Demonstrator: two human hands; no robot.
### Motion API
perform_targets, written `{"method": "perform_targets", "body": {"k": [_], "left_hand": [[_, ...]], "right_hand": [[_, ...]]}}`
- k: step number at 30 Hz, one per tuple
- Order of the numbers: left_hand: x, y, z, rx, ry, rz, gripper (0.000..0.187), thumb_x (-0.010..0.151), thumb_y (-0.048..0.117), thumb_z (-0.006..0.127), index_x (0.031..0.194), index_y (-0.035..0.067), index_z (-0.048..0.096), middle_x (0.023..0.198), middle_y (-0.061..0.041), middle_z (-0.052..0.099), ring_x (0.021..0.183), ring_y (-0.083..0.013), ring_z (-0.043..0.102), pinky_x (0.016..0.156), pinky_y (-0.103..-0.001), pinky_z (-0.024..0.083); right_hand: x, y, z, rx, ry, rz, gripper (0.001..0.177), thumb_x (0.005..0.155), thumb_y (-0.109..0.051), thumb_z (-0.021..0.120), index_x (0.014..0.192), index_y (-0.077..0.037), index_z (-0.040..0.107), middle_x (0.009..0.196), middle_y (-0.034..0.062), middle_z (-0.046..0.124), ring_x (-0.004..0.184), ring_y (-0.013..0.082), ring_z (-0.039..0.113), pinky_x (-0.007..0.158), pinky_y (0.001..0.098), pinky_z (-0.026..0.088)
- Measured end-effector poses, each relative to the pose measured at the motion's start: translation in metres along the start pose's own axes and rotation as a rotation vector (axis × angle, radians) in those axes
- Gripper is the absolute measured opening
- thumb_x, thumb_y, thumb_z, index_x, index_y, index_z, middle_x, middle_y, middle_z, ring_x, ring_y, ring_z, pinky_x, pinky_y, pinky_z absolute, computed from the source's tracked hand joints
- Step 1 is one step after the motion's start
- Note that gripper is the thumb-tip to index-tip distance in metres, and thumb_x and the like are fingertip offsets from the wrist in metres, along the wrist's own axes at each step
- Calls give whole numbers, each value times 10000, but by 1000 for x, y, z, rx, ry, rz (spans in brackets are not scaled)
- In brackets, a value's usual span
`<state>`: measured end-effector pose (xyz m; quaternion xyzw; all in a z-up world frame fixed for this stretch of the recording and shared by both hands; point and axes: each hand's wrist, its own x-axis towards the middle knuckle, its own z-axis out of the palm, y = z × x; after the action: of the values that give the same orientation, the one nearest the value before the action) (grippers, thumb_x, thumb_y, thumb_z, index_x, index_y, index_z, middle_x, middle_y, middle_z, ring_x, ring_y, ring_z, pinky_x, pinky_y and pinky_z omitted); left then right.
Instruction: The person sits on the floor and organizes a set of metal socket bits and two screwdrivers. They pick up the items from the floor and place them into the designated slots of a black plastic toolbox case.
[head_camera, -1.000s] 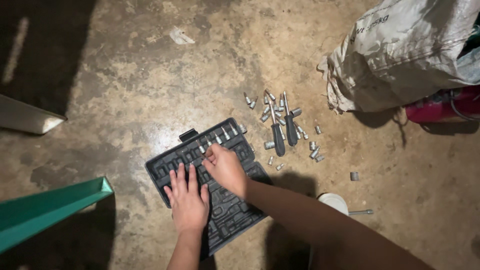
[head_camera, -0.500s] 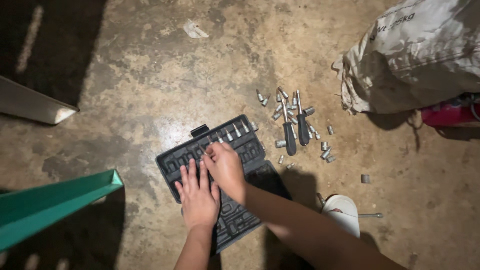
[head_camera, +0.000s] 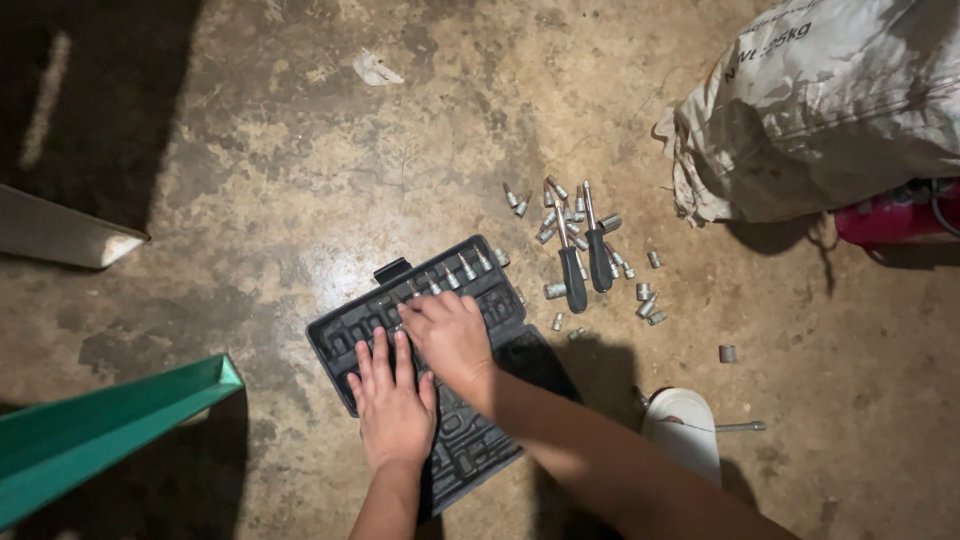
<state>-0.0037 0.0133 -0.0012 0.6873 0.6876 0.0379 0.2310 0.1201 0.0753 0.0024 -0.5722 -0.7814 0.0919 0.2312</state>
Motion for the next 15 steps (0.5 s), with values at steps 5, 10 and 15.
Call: {"method": "perform_targets", "body": {"k": [5,10,15], "left_hand": [[1,0,0,16,0,0,697,919,370,580,1548,154,370,1666,-91,226,1545,-340,151,1212,-565,173],[0,0,1,19,-5,3,707,913,358,582,1553,153,361,1667,-93,220,1547,-343,144,1214,-566,168],[-2,-1,4,13,11,9,715,904,334,581,1557,154,354,1667,-95,221,1549,-345,141,1215,-565,166]], "right_hand": [[-3,6,-4,-177,-57,-181,380,841,-215,673,1177,-58,756,1230,43,707,1019,217,623,853,393,458],[-6,5,-7,-179,-96,-189,403,862,-222,645,1200,-26,741,1258,95,695,1030,250,624,879,414,455],[-2,1,-6,-230,-183,-192,393,863,-221,618,1167,-14,756,1274,118,670,1115,291,589,1032,498,412]]}}
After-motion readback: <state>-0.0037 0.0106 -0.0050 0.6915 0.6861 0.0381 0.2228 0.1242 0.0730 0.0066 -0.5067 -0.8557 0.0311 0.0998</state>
